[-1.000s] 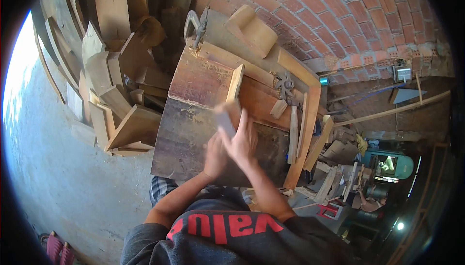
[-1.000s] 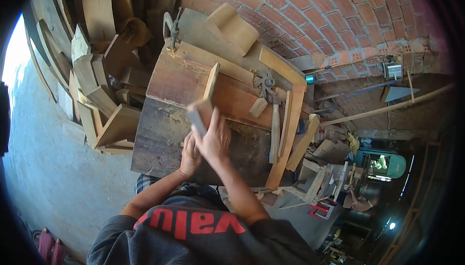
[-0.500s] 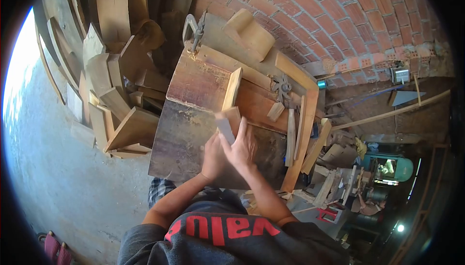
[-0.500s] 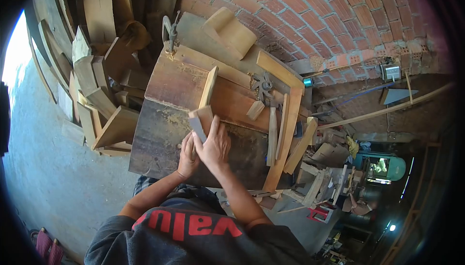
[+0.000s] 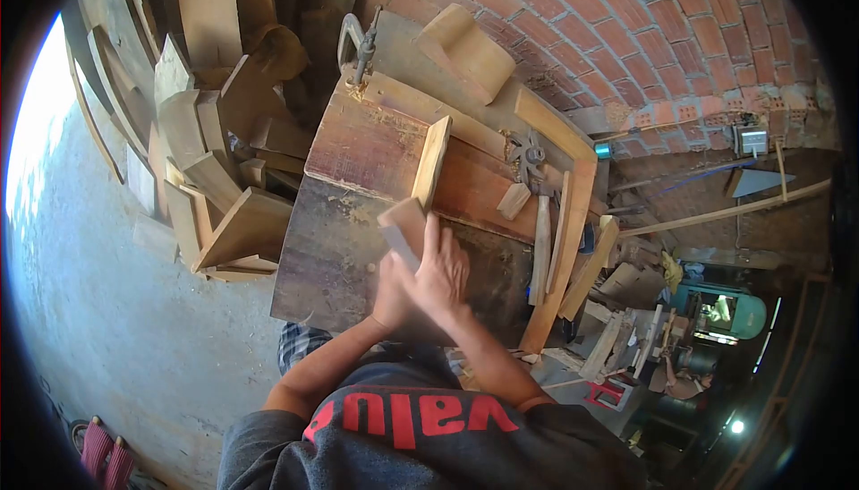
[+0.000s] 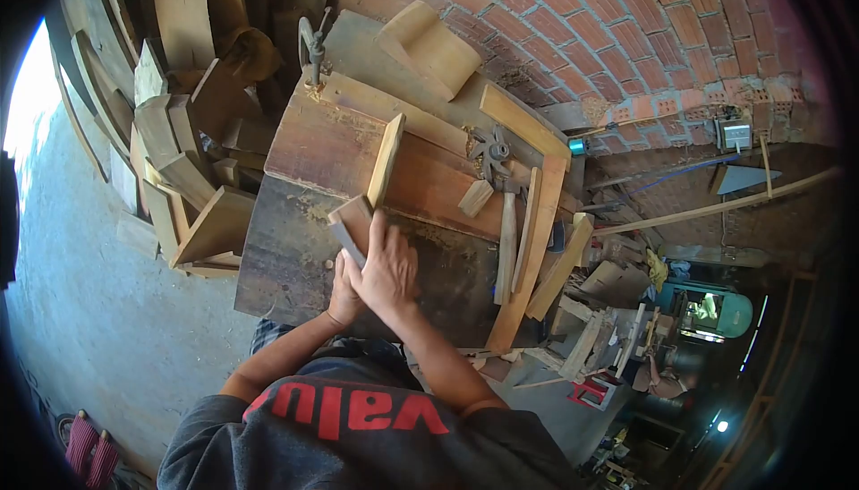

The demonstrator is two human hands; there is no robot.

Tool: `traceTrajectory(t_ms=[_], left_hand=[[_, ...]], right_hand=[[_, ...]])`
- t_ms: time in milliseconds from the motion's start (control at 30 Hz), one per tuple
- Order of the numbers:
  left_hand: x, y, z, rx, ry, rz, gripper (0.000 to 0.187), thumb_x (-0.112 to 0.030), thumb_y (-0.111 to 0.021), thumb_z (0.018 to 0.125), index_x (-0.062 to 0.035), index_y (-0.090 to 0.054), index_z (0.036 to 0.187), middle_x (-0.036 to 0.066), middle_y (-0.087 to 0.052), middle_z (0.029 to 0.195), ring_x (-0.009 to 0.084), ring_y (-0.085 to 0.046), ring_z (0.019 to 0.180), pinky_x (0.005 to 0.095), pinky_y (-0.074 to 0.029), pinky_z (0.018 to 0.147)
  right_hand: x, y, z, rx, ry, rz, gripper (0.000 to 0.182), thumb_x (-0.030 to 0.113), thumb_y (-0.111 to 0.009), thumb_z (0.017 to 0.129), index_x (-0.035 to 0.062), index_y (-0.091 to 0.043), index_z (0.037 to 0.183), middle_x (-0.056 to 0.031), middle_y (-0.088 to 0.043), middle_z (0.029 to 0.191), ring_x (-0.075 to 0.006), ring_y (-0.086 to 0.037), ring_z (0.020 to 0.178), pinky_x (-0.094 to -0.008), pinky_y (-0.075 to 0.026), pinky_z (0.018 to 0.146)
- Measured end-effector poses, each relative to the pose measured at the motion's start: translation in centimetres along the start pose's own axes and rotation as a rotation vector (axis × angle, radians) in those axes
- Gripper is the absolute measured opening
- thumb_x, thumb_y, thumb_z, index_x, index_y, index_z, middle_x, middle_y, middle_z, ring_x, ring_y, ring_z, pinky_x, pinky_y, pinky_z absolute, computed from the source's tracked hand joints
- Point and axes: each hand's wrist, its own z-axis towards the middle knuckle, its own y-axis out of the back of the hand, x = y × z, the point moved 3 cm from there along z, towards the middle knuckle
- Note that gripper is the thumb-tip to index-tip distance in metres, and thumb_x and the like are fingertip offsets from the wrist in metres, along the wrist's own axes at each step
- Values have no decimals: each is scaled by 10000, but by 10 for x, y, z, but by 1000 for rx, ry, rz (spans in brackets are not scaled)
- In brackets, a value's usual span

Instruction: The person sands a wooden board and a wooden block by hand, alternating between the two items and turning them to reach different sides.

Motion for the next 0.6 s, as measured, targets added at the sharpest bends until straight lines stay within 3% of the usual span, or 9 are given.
traceTrajectory(t_ms=[100,167,233,300,433,467,500,533,600], left_hand=[[-6,1,-2,-77,-43,204,564,56,-547,834,20,-435,1385,259,-446,1403,422,-444,1274,444,-383,1080],[-3,3,-7,-19,-8,191,715,122,-531,792,-3,-360,1474,258,-391,1465,437,-411,1316,449,-360,1124],[-12,4,-2,-17,-24,163,775,167,-519,746,-18,-354,1480,255,-390,1459,437,-403,1324,449,-367,1119],[-13,4,-3,-14,-35,141,818,187,-508,717,-24,-344,1489,252,-389,1458,438,-394,1333,454,-359,1127],[-5,2,-2,-54,-52,82,739,141,-537,748,11,-373,1457,252,-398,1439,442,-391,1337,469,-335,1133],[-2,1,-1,-7,60,45,721,132,-551,754,16,-380,1445,254,-397,1437,447,-393,1330,471,-338,1129],[2,1,-2,42,179,13,704,123,-564,759,21,-387,1433,256,-396,1434,453,-395,1323,474,-340,1125],[-5,3,-4,-80,12,79,556,30,-541,870,-2,-423,1413,264,-410,1435,434,-391,1317,469,-346,1117],[-6,5,-5,-23,-16,139,606,74,-529,852,-3,-400,1440,257,-404,1446,435,-391,1321,461,-347,1126]], right_hand=[[-33,-4,88,-234,-75,113,865,416,-717,847,-28,-317,1472,-328,-538,1240,-491,-589,1057,-548,-481,884],[-57,-1,170,-292,-152,163,813,388,-723,849,-39,-358,1438,-319,-541,1266,-467,-575,1116,-517,-474,924],[-63,17,213,-80,-306,164,788,365,-719,855,-35,-365,1434,-312,-544,1263,-459,-577,1123,-509,-477,929],[-62,8,187,-206,-223,175,797,373,-714,855,-33,-356,1440,-310,-544,1255,-459,-586,1111,-510,-482,922],[-6,-3,26,-124,-19,-28,891,451,-686,843,-34,-299,1482,-344,-529,1230,-495,-606,1034,-554,-517,835],[3,-5,-1,3,-17,-22,906,455,-698,829,-38,-303,1479,-350,-524,1215,-498,-609,1018,-554,-518,830],[5,-3,-4,70,-43,45,894,445,-706,826,-31,-314,1475,-340,-524,1224,-493,-604,1037,-557,-507,838],[1,-1,12,-41,2,-1,882,436,-708,829,-31,-320,1470,-336,-524,1233,-489,-601,1049,-553,-499,858],[-27,-8,78,-195,-57,36,861,412,-718,837,-35,-328,1461,-320,-523,1272,-470,-584,1107,-528,-472,927]])
